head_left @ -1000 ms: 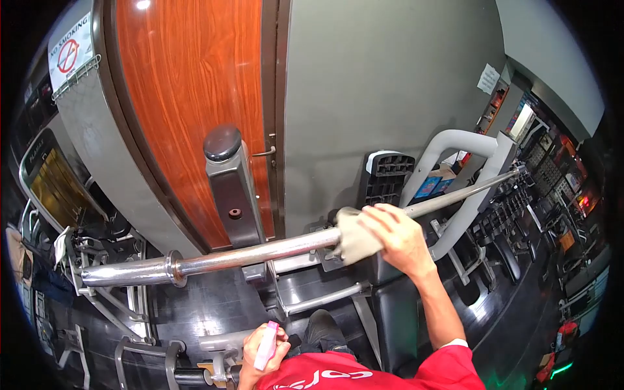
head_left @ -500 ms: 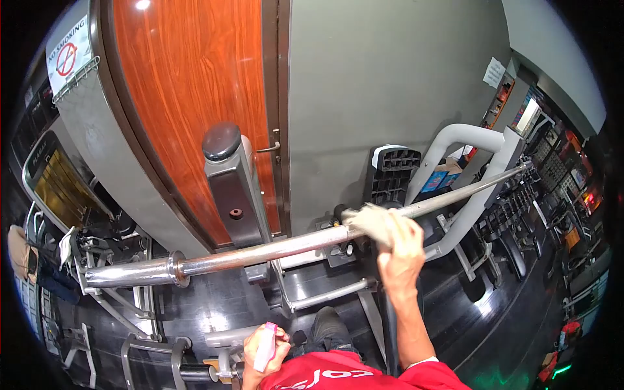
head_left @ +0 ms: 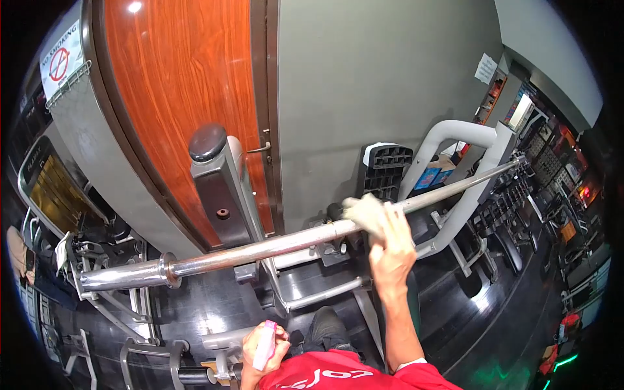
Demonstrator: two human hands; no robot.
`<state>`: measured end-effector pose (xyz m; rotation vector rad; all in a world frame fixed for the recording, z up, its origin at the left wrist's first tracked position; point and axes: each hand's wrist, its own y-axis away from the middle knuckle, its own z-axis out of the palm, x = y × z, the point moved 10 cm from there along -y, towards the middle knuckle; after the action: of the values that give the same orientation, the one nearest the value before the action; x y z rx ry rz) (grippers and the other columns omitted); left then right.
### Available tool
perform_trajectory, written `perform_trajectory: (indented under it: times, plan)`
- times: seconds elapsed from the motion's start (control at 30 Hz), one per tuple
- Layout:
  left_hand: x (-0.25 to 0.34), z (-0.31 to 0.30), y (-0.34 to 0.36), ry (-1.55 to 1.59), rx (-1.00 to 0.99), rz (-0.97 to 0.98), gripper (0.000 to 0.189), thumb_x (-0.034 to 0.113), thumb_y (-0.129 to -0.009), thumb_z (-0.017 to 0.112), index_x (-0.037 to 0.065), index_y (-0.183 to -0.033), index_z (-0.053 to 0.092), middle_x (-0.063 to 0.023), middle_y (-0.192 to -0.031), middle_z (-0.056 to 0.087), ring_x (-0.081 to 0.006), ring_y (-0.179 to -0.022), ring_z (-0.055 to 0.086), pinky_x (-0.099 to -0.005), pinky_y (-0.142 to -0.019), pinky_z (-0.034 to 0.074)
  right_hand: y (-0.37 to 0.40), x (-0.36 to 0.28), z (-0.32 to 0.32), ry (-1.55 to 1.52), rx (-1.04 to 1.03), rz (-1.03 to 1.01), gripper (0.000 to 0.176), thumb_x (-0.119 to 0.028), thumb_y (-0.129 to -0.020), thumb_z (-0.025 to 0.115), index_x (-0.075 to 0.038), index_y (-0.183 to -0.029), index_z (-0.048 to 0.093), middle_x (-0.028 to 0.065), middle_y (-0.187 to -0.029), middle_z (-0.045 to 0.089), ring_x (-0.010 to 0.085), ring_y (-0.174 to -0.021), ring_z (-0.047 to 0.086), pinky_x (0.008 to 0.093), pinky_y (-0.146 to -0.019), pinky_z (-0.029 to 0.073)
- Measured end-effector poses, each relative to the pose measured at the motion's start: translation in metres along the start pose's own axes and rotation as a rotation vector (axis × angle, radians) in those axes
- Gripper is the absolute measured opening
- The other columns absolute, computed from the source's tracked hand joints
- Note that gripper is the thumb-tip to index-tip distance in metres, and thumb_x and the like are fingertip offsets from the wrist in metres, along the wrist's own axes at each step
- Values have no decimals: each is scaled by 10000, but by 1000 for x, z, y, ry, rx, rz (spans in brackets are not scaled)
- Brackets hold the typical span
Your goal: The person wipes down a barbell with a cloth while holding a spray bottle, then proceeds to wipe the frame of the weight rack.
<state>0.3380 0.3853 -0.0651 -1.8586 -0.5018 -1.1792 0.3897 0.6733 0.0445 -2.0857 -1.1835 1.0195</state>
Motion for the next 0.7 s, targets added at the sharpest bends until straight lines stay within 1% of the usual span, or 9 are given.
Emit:
perform_trajectory:
  times: [0.07,0.13,0.2,0.27,0.33,0.4,0.47,0.57,0.7]
  plan:
    - [-5,-1,1,36,32,-57,250,-27,-756,724,-40,-962,584,-114,-860,665,-150,-663,678,-261,-591,554,0,14,-1,-123,10,121,572,83,-660,571,-38,-1215,645,169,-1270,624,379,-1212,563,421,-1062,437]
    - [-9,2,0,73,33,-103,251,-28,-756,727,-38,-963,586,-115,-857,664,-154,-660,678,-264,-592,554,10,-24,8,-133,-21,3,602,75,-643,574,-50,-1227,645,175,-1255,630,370,-1200,574,417,-1066,436]
    - [-2,8,-6,-13,1,-42,259,-27,-758,726,-39,-974,582,-120,-855,662,-155,-664,678,-266,-593,555,29,-73,23,-205,-86,-225,587,49,-636,597,-124,-1190,686,142,-1188,667,344,-1169,608,395,-959,524]
    - [2,13,-11,-24,-6,9,263,-35,-755,725,-40,-975,582,-123,-858,664,-155,-670,680,-265,-594,554,40,-111,27,-282,-150,-345,570,50,-641,610,-149,-1167,702,113,-1164,680,326,-1123,642,385,-875,558]
    - [7,15,-11,-42,-13,61,267,-42,-752,724,-40,-977,582,-125,-861,665,-156,-677,682,-264,-594,554,35,-102,24,-288,-187,-336,561,63,-649,604,-154,-1156,708,113,-1166,679,316,-1123,644,378,-855,566]
    - [-2,14,-6,100,17,-27,267,-58,-740,725,-40,-968,588,-131,-868,667,-159,-689,686,-264,-598,556,25,-62,18,-124,-86,-300,569,13,-669,620,-201,-1190,697,60,-1171,682,276,-1100,653,332,-739,576]
    - [-1,11,-4,97,31,-27,264,-66,-734,727,-41,-959,591,-133,-871,668,-161,-693,688,-265,-603,558,14,-11,7,19,2,-165,595,41,-657,617,-160,-1214,681,86,-1204,665,304,-1143,622,377,-837,559]
    - [-5,7,2,79,55,-63,256,-59,-739,730,-42,-954,592,-135,-878,667,-161,-703,690,-265,-604,560,2,27,-5,22,79,26,603,67,-652,597,-91,-1231,653,113,-1243,644,338,-1204,578,399,-937,523]
    - [1,9,-3,-1,47,-32,258,-50,-745,734,-44,-962,592,-136,-890,664,-170,-725,696,-267,-609,564,22,-33,15,-157,-60,-100,596,48,-641,600,-93,-1218,661,133,-1237,645,339,-1187,591,404,-943,523]
